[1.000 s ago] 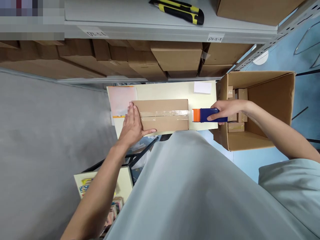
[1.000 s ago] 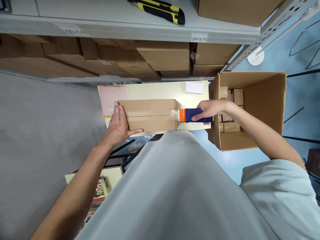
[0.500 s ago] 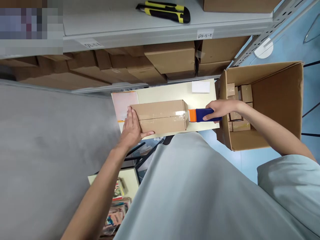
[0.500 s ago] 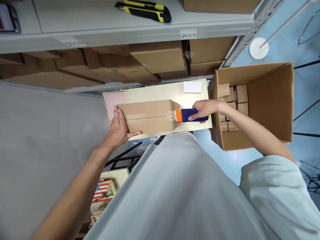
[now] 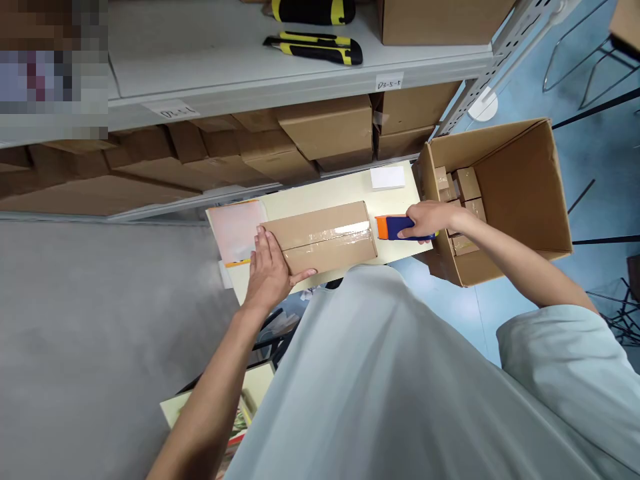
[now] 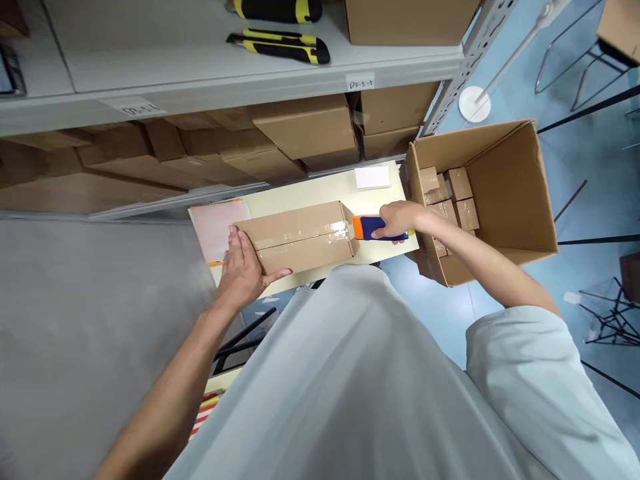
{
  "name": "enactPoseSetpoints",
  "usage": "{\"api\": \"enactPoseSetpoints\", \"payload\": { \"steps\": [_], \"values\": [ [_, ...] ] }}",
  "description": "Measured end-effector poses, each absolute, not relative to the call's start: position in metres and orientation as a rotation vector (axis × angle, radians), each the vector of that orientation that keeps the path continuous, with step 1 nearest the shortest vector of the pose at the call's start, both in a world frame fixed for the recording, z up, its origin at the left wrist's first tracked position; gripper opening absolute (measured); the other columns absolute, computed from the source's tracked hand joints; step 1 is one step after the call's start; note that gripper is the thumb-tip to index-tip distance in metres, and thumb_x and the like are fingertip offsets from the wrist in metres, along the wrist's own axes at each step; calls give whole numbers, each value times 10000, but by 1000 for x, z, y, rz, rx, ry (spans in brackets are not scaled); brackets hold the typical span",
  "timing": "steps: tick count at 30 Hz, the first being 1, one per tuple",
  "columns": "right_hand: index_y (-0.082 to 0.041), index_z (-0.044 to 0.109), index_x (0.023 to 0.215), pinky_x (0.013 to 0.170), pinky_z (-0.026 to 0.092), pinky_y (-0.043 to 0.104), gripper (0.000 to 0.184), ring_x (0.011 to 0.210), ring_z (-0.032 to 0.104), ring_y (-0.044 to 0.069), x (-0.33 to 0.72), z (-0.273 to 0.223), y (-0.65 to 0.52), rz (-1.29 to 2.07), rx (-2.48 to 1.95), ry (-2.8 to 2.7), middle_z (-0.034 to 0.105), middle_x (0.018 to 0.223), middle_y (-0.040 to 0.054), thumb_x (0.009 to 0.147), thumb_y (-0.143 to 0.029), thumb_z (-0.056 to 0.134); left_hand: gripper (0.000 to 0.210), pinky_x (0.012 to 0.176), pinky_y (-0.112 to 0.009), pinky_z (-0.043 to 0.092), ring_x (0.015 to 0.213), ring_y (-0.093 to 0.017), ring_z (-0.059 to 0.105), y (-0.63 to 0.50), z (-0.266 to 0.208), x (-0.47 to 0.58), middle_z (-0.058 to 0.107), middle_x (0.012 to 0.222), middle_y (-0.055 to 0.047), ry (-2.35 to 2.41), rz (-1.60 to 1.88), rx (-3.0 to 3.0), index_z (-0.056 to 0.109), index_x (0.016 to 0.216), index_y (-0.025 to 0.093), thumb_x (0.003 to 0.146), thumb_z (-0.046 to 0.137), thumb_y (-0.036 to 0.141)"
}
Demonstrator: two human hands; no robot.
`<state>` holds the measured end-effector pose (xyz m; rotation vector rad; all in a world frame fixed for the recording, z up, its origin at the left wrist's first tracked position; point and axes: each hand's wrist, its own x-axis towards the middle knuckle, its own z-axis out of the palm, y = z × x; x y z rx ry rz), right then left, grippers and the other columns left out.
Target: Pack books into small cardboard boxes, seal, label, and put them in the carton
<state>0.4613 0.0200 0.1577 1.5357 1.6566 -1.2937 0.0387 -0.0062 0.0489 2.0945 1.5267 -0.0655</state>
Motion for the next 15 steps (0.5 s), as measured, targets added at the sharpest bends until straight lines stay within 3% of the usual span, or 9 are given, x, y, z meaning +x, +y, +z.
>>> {"api": "enactPoseSetpoints", "payload": {
  "steps": [4, 7, 11, 15],
  "values": [
    [-162, 775, 1064, 868, 535, 407, 371, 1042, 759, 371, 426, 158, -9, -1008, 1756, 1704, 811, 1030, 194, 978, -515, 704, 1386, 1324, -724, 113, 1694, -513, 20, -10, 56, 43, -8, 1783, -391, 1530, -87, 2118, 26, 1737, -45, 876, 622, 864],
    [-121, 731, 1221, 927, 529, 427, 312, 1196, 724, 402, 410, 141, -28, -793, 1915, 1625, 759, 1274, 271, 1036, -348, 623, 1371, 1323, -724, 96, 1693, -513, 13, -12, 58, 43, 1, 1779, -398, 1527, -89, 2133, 44, 1727, -72, 893, 583, 872],
    [-81, 691, 1273, 944, 539, 428, 419, 1201, 731, 406, 405, 135, -48, -753, 2057, 1555, 764, 1228, 284, 1095, -421, 523, 1339, 1313, -746, 59, 1690, -518, 3, -15, 58, 41, 23, 1774, -403, 1524, -51, 2156, 68, 1724, -80, 914, 558, 866],
    [-40, 620, 1349, 896, 552, 452, 534, 1113, 754, 426, 404, 162, -58, -691, 2180, 1563, 773, 1140, 284, 1098, -493, 493, 1245, 1298, -778, 35, 1692, -507, -8, -16, 66, 55, 81, 1789, -364, 1407, 64, 2190, 107, 1755, 16, 938, 564, 836]
  ]
}}
